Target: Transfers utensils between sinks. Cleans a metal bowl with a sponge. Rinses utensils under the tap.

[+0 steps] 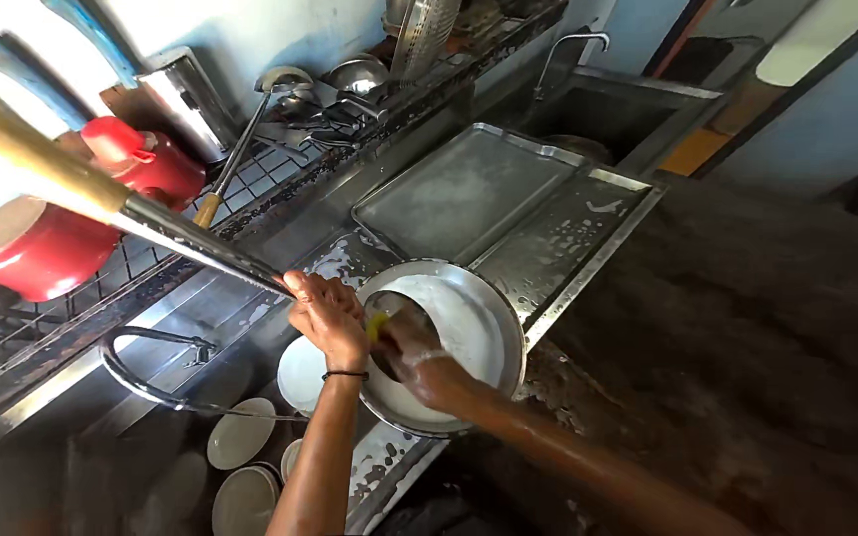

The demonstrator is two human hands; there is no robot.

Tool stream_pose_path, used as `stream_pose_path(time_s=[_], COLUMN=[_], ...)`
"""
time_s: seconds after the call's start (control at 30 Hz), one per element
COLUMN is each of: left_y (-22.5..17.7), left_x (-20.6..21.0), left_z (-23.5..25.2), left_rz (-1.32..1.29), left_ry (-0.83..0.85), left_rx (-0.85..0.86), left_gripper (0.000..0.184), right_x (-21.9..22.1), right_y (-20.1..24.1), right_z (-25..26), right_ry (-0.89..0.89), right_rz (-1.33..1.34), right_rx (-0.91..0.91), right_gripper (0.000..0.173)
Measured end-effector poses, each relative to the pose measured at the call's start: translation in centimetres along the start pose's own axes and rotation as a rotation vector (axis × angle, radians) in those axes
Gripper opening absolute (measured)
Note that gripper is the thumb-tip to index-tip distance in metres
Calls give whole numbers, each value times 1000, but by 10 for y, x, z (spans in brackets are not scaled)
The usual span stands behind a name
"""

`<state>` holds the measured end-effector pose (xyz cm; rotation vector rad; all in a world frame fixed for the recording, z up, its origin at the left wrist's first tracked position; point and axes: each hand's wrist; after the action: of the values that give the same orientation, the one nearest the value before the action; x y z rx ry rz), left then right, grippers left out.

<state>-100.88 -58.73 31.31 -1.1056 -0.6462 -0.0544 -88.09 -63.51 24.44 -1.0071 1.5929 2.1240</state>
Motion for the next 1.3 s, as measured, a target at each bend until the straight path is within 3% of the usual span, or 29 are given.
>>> stream_pose_path(time_s=[0.07, 0.17, 0.23, 0.3, 0.37, 0.43, 0.5, 0.6, 0.67, 0.73, 0.87, 0.93, 1.07, 1.13, 1.2, 1.3], left_y=[0, 1, 12, 17, 9, 4, 5, 4, -4, -4, 5, 8, 1, -5, -18, -54], left_x=[-10, -24, -23, -26, -33, -37, -30, -25, -28, -34, -42, -46, -63, -69, -73, -79], left_z=[1, -3, -10, -8, 1, 1, -5, -7, 3, 4, 0, -3, 4, 7, 12, 17], left_rz=[34, 59, 14, -2, -12, -39, -97, -143, -123, -86, -73, -66, 4, 47, 69, 112], left_ry=[-23, 0, 29, 86, 127, 115, 89, 44, 37, 10, -53, -90, -71, -5, 79, 300], left_rx=[3, -83, -91, -48, -40, -68, -89, -58, -37, -66, -82, -74, 64, 117, 119, -54], left_gripper=[67, 71, 69, 68, 69, 72, 73, 71, 72, 74, 72, 72, 70, 67, 66, 64], right_x=[12, 25, 35, 38, 39, 39, 40, 42, 39, 27, 3, -5, -27, -40, -53, -68], right_y=[-16, -49, -41, -28, -35, -49, -42, -22, -36, -57, -64, -61, -65, -67, -51, 9], right_z=[-8, -2, 7, 2, -9, -7, 7, -9, -19, -20, -10, -16, -12, -6, 5, 16], right_ry=[133, -51, -118, -3, 96, -62, -220, -27, 28, -57, -153, -124, 73, 45, -134, -465], right_rz=[-79, -251, -36, 133, -74, -267, -206, -56, -261, -471, -640, -700, -752, -724, -652, -575], right_rx=[-76, -225, -186, -148, -196, -251, -217, -177, -315, -405, -417, -343, 129, 215, 48, -383], right_gripper=[21, 23, 26, 24, 27, 26, 29, 38, 39, 30, 21, 22, 23, 31, 30, 36])
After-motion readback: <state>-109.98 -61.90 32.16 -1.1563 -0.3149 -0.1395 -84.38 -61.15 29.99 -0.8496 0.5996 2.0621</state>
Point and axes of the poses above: each hand's wrist, its own z-axis towards the middle knuckle, its own x-axis out of the palm, y = z × x, and after that the axes turned 1 degree about y, right-handed
